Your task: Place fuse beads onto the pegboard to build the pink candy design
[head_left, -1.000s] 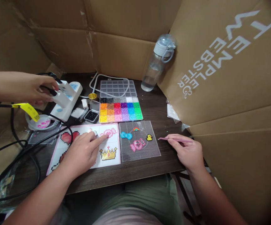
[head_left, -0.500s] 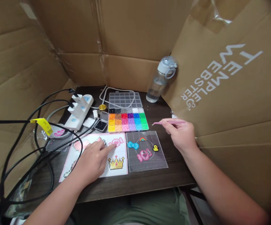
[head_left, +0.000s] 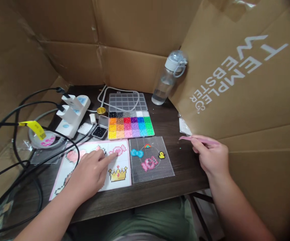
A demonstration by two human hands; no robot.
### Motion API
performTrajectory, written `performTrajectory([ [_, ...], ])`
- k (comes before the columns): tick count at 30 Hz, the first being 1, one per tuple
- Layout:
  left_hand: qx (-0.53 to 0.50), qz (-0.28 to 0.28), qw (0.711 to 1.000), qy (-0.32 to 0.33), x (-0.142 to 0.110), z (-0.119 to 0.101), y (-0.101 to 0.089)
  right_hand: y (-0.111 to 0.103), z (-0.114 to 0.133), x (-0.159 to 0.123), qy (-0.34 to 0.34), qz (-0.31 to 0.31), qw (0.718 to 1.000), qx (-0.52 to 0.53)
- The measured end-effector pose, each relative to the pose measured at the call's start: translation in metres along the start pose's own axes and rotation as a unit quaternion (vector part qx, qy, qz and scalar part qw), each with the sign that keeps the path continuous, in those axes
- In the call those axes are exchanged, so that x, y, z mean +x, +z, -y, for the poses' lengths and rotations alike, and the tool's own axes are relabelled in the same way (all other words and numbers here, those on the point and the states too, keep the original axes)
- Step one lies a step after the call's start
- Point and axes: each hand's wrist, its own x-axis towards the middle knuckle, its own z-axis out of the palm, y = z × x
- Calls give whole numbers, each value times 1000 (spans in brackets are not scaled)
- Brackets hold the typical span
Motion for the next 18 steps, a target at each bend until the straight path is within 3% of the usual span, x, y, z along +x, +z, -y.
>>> performTrajectory([
  [2,-1,-4,1000,8,0,1,1,-8,-13,-11,41,-9,999,25],
  [6,5,-12,1000,24,0,4,2,-8,-30,-21,57,-45,992,98],
  [11,11,-13,999,28,1,5,2,-4,-29,-17,87,-68,983,150],
  [18,8,10,1000,10,-4,4,1,-10,-29,-22,83,-58,986,134],
])
